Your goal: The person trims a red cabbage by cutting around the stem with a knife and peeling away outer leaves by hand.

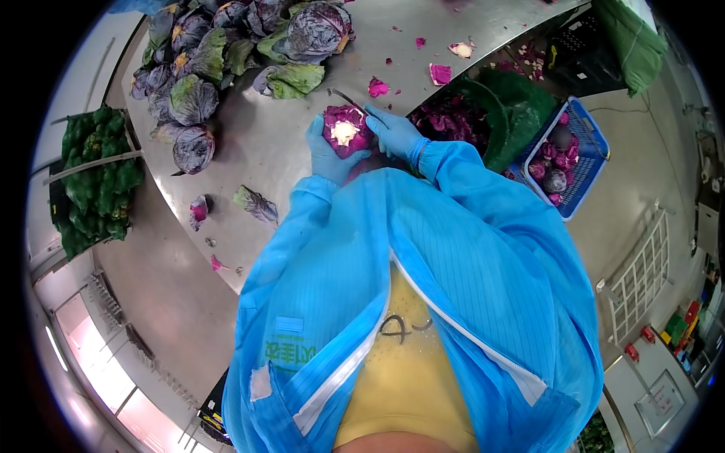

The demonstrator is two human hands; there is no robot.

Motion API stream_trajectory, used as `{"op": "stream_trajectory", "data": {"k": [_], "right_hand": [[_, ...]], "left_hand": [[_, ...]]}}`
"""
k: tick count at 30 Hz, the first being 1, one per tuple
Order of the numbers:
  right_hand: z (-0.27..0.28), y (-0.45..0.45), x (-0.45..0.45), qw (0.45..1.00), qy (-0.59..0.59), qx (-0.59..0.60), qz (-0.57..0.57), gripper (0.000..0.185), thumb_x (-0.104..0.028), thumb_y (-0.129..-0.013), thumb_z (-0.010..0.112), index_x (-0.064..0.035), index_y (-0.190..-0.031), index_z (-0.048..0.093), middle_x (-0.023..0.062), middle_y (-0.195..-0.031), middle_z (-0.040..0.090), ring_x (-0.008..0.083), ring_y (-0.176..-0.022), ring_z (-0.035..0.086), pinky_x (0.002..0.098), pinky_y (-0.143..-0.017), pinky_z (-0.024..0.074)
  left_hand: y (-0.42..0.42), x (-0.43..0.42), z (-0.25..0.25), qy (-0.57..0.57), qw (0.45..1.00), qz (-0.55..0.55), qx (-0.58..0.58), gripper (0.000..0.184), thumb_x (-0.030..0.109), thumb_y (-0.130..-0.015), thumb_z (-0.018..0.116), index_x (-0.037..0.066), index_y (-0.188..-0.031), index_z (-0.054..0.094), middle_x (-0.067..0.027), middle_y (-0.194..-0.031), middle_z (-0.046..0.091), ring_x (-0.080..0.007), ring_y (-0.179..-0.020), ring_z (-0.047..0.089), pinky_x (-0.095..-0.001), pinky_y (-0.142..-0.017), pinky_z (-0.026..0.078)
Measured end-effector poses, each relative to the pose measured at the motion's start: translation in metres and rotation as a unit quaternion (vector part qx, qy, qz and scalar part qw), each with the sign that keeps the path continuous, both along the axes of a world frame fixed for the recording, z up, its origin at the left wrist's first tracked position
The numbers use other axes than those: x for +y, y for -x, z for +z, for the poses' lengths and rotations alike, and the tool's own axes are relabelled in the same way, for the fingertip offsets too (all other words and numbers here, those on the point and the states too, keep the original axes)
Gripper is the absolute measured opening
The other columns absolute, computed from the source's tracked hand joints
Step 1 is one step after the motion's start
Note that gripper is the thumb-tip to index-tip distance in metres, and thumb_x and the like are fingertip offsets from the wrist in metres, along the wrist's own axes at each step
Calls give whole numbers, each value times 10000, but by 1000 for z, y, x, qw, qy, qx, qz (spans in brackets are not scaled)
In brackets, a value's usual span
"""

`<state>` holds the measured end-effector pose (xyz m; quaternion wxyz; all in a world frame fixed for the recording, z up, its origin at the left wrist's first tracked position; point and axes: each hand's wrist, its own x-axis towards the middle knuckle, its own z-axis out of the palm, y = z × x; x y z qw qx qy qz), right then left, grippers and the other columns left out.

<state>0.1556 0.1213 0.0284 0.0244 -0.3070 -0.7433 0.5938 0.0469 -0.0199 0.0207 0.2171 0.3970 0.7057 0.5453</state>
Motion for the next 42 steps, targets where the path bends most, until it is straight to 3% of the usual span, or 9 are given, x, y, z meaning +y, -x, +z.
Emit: {"op": "stream_trajectory", "data": {"k": [5,7,14,22,26,28,34,36,42], "right_hand": [[9,-1,1,998,53,-44,8,564,-454,-910,394,-75,-1328,410,187,-944,648,318,-700,644,404,-735,482],[4,1,2,998,32,-55,8,556,-458,-913,376,-86,-1325,415,196,-981,637,330,-762,640,411,-766,476],[4,8,5,995,-58,-82,10,531,-459,-927,302,-107,-1302,434,205,-1182,549,393,-1058,531,443,-922,408],[-26,19,30,997,-57,-54,-18,493,-432,-938,312,-82,-1193,549,154,-1203,556,339,-1104,517,398,-953,390],[-22,18,18,991,-126,2,-39,494,-454,-905,403,-76,-1188,549,155,-1179,573,322,-1081,541,375,-936,407],[-18,25,9,996,-4,-16,-83,487,-448,-854,499,-58,-1136,568,165,-1128,594,324,-1030,566,372,-890,432],[-38,35,27,983,-46,-9,-176,387,-407,-770,637,-70,-959,634,147,-873,655,350,-839,615,399,-737,485],[-36,28,22,984,-97,25,-148,371,-400,-775,636,-78,-959,634,145,-886,654,347,-852,612,407,-741,479],[-21,14,9,979,-161,-15,-121,460,-407,-782,634,-149,-1158,580,133,-997,647,344,-897,610,422,-770,481]], "left_hand": [[-4,6,12,29,984,46,-167,1178,287,-467,915,20,-1346,177,-157,-1268,333,-296,-1159,419,-397,-985,382],[5,1,-6,78,982,34,171,1177,336,-465,909,8,-1340,195,-172,-1273,329,-314,-1168,404,-411,-990,368],[3,2,-15,71,973,64,211,1162,287,-427,909,33,-1340,236,-155,-1266,328,-323,-1167,381,-393,-1007,353],[-5,-1,-12,71,964,50,252,1039,305,-429,900,-4,-1268,370,-200,-1233,398,-368,-1182,373,-424,-1000,346],[-6,-4,-10,5,986,76,148,1016,316,-402,911,-3,-1225,406,-150,-1209,434,-305,-1139,441,-403,-987,363],[1,-7,-15,-4,986,54,157,1014,319,-404,914,-3,-1216,400,-135,-1217,421,-281,-1112,466,-393,-958,396],[18,-31,-33,24,982,31,183,1147,301,-457,904,-3,-1350,252,-161,-1318,359,-293,-1201,416,-369,-1003,375],[6,-36,-29,-82,988,59,-117,1181,290,-495,894,-3,-1390,180,-158,-1358,323,-291,-1255,362,-372,-1047,328],[-3,-21,-4,8,996,81,-44,1133,299,-529,882,-35,-1368,198,-182,-1333,330,-277,-1222,394,-368,-1018,361]]}}
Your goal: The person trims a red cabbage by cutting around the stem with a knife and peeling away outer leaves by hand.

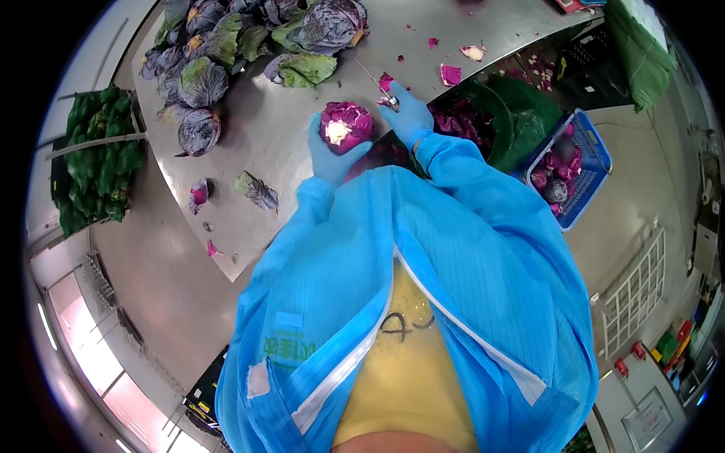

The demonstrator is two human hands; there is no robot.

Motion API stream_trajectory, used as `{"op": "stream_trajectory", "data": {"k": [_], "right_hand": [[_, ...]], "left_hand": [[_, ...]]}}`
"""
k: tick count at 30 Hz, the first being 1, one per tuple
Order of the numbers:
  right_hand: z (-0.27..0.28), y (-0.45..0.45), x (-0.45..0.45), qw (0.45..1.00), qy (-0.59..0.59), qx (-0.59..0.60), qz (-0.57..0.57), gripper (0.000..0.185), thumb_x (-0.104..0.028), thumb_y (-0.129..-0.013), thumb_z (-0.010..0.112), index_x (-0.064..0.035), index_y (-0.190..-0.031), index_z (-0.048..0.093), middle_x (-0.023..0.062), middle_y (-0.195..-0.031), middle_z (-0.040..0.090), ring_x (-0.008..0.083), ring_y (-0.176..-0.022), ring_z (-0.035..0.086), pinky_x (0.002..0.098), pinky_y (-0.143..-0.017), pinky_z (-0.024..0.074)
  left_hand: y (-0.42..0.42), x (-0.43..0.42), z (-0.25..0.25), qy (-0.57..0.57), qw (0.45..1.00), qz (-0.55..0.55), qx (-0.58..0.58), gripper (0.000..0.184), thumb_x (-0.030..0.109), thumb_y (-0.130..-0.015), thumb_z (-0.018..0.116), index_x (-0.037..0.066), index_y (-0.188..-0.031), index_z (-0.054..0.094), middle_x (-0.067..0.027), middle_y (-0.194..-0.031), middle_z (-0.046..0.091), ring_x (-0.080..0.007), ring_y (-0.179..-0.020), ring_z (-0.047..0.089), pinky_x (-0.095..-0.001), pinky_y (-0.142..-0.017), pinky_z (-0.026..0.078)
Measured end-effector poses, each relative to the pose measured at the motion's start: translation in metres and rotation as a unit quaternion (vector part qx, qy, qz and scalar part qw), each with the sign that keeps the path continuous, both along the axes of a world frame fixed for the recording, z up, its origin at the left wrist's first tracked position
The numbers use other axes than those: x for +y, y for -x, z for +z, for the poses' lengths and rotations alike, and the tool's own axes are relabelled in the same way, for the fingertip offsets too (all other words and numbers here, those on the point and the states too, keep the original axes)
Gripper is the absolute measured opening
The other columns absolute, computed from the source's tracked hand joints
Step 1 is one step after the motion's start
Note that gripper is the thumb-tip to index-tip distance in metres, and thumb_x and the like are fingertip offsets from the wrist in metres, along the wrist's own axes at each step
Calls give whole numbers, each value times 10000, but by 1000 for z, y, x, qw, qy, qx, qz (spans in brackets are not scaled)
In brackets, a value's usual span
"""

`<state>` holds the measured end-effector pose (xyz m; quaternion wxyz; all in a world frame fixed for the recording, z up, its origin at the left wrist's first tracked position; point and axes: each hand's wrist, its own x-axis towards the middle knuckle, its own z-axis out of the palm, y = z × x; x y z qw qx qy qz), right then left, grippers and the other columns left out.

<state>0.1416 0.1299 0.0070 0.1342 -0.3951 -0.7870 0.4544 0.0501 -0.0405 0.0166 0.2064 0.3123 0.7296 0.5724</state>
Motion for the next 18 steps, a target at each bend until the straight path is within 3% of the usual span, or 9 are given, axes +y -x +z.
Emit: {"op": "stream_trajectory", "data": {"k": [4,6,10,11,15,18], "right_hand": [[12,-1,-3,999,31,32,-15,546,-422,-772,652,-119,-1215,553,166,-1072,620,333,-958,597,394,-839,468],[8,9,2,991,25,112,65,602,-442,-736,686,-94,-1210,556,166,-1119,598,312,-1003,584,374,-873,453],[-2,25,17,974,17,102,201,631,-462,-674,739,-86,-1158,591,139,-1104,606,294,-1001,586,360,-889,443],[-7,29,23,958,106,125,237,629,-470,-647,756,-77,-1114,606,133,-1051,624,291,-975,593,363,-879,443],[14,27,31,953,92,61,283,617,-480,-629,763,-75,-1070,613,125,-1007,634,280,-945,599,362,-857,447],[15,27,34,953,35,32,299,619,-499,-615,763,-75,-1040,613,126,-995,630,276,-927,600,362,-838,453]], "left_hand": [[1,16,-14,36,995,89,0,1076,314,-530,875,-25,-1337,250,-180,-1307,341,-280,-1187,415,-365,-993,383],[5,14,-15,45,996,52,56,1049,289,-532,867,6,-1336,257,-177,-1308,333,-285,-1184,416,-365,-992,385],[6,12,-6,82,991,15,101,1054,241,-522,862,33,-1347,239,-172,-1310,328,-291,-1191,409,-363,-1002,380],[8,10,-10,46,996,-7,79,1052,215,-516,860,35,-1344,238,-166,-1307,330,-291,-1196,405,-362,-1010,375],[9,9,-6,-13,997,-62,37,1026,150,-502,851,44,-1324,245,-149,-1301,333,-284,-1210,397,-358,-1029,358],[9,9,1,8,996,-75,50,1010,143,-494,846,48,-1308,256,-146,-1295,331,-277,-1203,405,-353,-1023,364]]}}
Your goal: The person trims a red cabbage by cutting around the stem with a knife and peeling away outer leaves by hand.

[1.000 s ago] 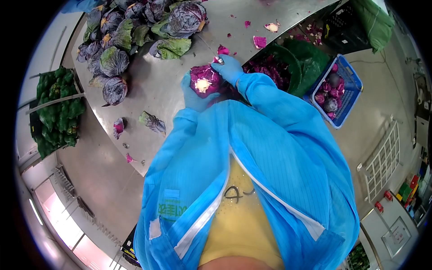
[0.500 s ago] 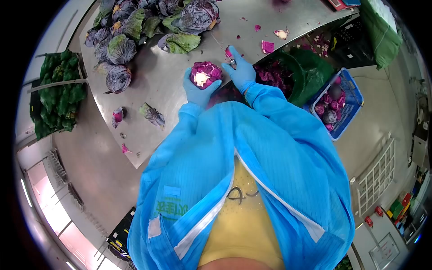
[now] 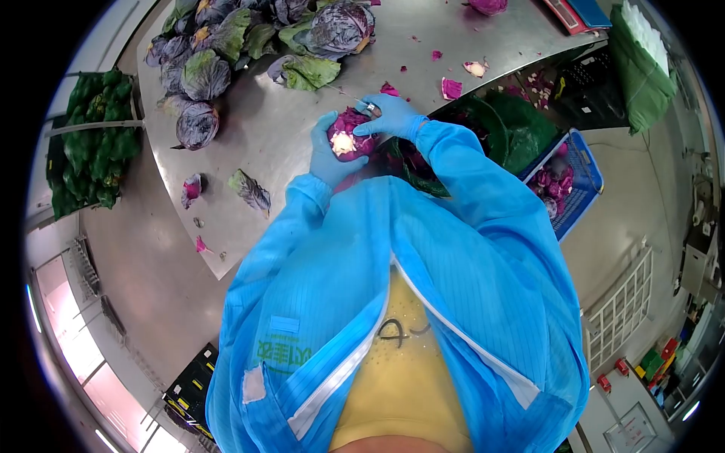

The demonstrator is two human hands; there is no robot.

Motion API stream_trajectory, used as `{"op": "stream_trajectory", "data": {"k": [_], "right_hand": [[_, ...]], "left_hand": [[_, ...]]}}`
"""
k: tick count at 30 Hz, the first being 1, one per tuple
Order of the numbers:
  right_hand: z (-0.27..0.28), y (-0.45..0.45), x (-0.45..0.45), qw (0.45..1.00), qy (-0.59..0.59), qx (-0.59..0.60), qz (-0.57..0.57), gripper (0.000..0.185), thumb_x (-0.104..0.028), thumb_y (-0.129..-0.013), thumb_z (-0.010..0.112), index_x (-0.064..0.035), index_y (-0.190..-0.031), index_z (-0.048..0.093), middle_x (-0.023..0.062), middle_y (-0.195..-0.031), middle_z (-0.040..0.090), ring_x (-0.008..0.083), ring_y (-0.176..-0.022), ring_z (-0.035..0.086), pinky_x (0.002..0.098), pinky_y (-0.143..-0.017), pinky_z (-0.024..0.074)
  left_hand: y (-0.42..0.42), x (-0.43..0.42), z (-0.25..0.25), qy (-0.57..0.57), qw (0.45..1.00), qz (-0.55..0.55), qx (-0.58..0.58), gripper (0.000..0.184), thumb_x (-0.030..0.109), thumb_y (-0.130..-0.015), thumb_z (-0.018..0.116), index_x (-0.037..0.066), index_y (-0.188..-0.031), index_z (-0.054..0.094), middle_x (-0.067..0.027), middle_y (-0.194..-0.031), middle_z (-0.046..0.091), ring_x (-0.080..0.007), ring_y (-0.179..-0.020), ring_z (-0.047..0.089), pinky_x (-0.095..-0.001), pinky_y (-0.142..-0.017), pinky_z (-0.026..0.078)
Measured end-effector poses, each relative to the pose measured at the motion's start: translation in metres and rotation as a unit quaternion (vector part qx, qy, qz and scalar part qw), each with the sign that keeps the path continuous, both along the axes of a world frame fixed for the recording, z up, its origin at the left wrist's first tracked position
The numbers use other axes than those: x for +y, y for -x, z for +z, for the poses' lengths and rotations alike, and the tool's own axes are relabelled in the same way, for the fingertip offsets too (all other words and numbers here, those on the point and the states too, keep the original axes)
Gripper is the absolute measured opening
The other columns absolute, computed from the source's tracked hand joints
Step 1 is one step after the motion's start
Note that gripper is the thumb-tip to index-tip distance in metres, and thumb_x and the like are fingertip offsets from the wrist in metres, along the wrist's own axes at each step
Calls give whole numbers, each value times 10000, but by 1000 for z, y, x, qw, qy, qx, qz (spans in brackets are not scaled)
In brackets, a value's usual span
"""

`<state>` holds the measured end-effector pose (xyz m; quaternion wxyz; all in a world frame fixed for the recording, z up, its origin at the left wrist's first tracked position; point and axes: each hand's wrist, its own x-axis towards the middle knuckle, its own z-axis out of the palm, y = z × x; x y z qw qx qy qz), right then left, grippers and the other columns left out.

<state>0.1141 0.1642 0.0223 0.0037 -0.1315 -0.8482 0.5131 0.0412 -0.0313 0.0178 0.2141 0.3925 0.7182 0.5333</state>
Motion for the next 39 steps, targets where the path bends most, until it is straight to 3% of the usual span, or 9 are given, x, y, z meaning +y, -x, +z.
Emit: {"op": "stream_trajectory", "data": {"k": [9,12,17,20,21,24,27,30,39], "right_hand": [[16,-11,-3,990,-139,-20,-3,415,-388,-724,703,-94,-1006,625,114,-915,634,269,-828,614,359,-742,473],[-2,-21,-11,974,-209,41,-72,384,-412,-727,647,-126,-981,621,126,-859,645,331,-788,624,396,-708,494],[-48,-43,3,935,-55,-14,-350,381,-337,-721,628,-83,-1005,633,140,-797,649,320,-784,632,400,-717,497],[-58,-60,13,894,5,-24,-447,431,-301,-716,670,-79,-1082,613,146,-847,632,316,-761,627,395,-740,494],[-38,-66,13,903,-171,43,-392,464,-250,-728,694,-113,-1159,585,132,-976,594,303,-820,617,369,-770,494],[-2,-56,1,896,-200,130,-375,492,-234,-729,730,-127,-1184,577,106,-1060,551,201,-958,576,301,-796,491],[4,-34,-11,976,60,114,-175,522,-221,-738,728,-155,-1229,560,94,-1100,553,204,-987,566,314,-859,469],[-7,-14,-17,988,103,107,30,563,-371,-716,732,-122,-1196,575,109,-1121,588,248,-1003,573,350,-924,420],[2,-26,-17,990,101,94,-14,381,-240,-688,775,-64,-991,627,46,-867,579,148,-846,533,284,-798,428]], "left_hand": [[5,3,3,54,998,-14,29,1023,120,-487,831,43,-1320,241,-149,-1293,334,-277,-1198,413,-358,-1008,381],[1,1,6,22,999,-23,-13,1017,90,-496,821,48,-1326,236,-151,-1290,352,-273,-1199,419,-356,-1004,388],[3,-9,1,7,994,-50,98,1043,62,-523,809,69,-1362,189,-145,-1315,366,-254,-1205,439,-354,-995,401],[-6,-15,0,-68,985,-63,-148,1064,50,-559,790,87,-1394,133,-145,-1285,414,-257,-1175,479,-363,-980,417],[-9,-15,3,-67,987,-63,-131,1070,51,-574,783,93,-1403,109,-143,-1265,437,-256,-1154,496,-369,-973,424],[-8,-18,5,-51,992,-64,-93,1078,54,-587,775,90,-1411,82,-142,-1248,460,-248,-1136,512,-375,-971,429],[-1,-13,9,-39,992,-87,-77,1092,65,-581,778,73,-1411,68,-144,-1252,461,-241,-1142,507,-370,-982,419],[-2,-10,15,-31,989,-103,-101,1113,106,-558,797,55,-1410,81,-150,-1259,458,-247,-1151,499,-364,-996,404],[7,-15,0,16,998,-53,12,1123,260,-464,855,31,-1379,244,-163,-1284,445,-265,-1161,490,-356,-1007,390]]}}
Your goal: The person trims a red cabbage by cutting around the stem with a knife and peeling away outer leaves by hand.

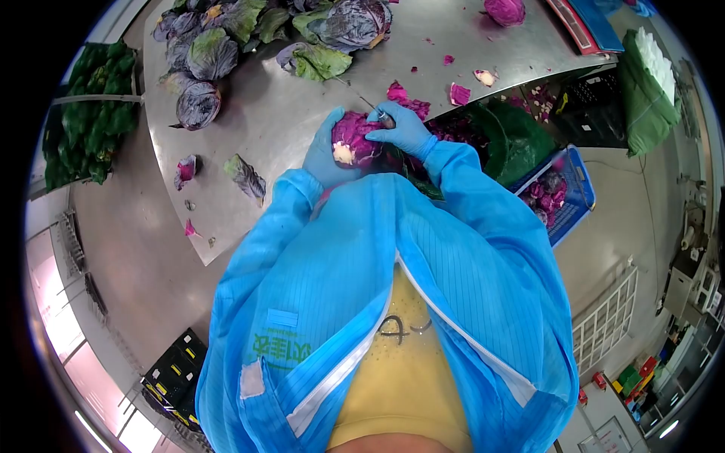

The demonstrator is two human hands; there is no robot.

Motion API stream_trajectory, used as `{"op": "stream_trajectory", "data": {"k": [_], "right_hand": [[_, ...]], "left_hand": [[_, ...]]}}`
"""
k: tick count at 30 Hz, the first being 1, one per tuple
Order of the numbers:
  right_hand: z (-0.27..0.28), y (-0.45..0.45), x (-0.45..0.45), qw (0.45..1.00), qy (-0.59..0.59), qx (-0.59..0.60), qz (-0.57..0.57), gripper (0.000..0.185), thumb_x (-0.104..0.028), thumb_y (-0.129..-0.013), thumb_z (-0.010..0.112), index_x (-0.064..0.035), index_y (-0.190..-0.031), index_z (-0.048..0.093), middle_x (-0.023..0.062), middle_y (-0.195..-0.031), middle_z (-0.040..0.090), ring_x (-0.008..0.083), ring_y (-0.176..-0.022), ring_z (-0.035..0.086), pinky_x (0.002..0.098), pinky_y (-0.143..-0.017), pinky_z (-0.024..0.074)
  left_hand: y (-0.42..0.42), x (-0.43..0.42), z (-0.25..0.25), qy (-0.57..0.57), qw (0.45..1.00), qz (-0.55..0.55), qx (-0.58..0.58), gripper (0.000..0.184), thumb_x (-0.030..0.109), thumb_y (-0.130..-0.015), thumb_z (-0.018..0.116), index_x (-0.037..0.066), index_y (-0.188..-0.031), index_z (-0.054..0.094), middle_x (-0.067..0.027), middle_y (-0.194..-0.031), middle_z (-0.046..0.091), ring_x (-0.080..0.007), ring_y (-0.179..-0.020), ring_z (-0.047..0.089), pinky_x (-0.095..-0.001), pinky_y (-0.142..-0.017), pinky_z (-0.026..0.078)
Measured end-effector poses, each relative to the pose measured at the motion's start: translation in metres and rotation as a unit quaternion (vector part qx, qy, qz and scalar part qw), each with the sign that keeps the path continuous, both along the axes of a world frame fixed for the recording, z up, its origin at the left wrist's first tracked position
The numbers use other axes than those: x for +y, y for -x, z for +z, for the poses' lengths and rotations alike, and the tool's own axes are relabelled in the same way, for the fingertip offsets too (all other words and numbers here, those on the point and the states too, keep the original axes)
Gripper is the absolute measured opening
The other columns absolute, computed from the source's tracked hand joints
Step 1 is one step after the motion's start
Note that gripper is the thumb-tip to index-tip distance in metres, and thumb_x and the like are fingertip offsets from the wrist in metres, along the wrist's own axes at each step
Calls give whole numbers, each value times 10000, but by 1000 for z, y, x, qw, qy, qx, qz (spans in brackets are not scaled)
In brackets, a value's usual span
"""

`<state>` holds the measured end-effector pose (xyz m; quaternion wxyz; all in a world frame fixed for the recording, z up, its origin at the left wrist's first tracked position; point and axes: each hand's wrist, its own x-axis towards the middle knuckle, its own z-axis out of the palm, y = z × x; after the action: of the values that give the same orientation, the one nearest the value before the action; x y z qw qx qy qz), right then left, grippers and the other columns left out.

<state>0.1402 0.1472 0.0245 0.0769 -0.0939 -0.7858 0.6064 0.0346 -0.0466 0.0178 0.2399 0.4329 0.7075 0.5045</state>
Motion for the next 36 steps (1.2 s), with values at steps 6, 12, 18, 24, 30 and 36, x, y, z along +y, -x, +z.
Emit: {"op": "stream_trajectory", "data": {"k": [6,12,18,24,30,36], "right_hand": [[65,-19,17,990,-42,3,134,302,-254,-695,736,-75,-918,641,62,-916,616,187,-876,571,316,-800,446],[31,-16,7,981,-102,-107,-124,498,-413,-683,721,-115,-1074,647,147,-1033,604,304,-993,574,367,-842,457],[21,-3,-25,981,-117,-80,-134,566,-447,-676,720,-70,-1083,612,157,-998,606,318,-967,575,393,-833,457],[6,-6,-23,985,-9,-23,-171,544,-364,-610,792,-36,-991,586,126,-941,616,268,-869,608,361,-773,479],[7,-10,-21,955,256,12,-148,298,-188,-690,762,-59,-861,554,43,-797,580,141,-719,577,282,-638,472],[19,-21,-23,937,324,-73,-104,135,-67,-743,665,-67,-781,536,7,-577,495,111,-470,492,241,-441,405]], "left_hand": [[-2,5,7,32,999,17,-25,1083,255,-479,843,24,-1369,271,-169,-1273,456,-279,-1165,488,-356,-1003,391],[-2,16,15,79,991,19,105,1061,274,-477,821,27,-1357,282,-191,-1268,447,-328,-1167,467,-379,-1014,372],[-14,25,36,169,960,18,224,1031,346,-535,781,53,-1368,249,-180,-1333,379,-345,-1239,380,-476,-1063,252],[-17,28,38,207,952,-2,226,1050,398,-545,763,67,-1381,220,-158,-1371,332,-329,-1286,326,-525,-1083,178],[-17,26,43,211,940,-35,266,1015,383,-545,741,101,-1379,236,-123,-1382,335,-314,-1292,324,-530,-1090,162],[-8,28,37,215,943,-6,252,1046,374,-497,753,124,-1374,240,-94,-1352,380,-299,-1280,346,-546,-1090,145]]}}
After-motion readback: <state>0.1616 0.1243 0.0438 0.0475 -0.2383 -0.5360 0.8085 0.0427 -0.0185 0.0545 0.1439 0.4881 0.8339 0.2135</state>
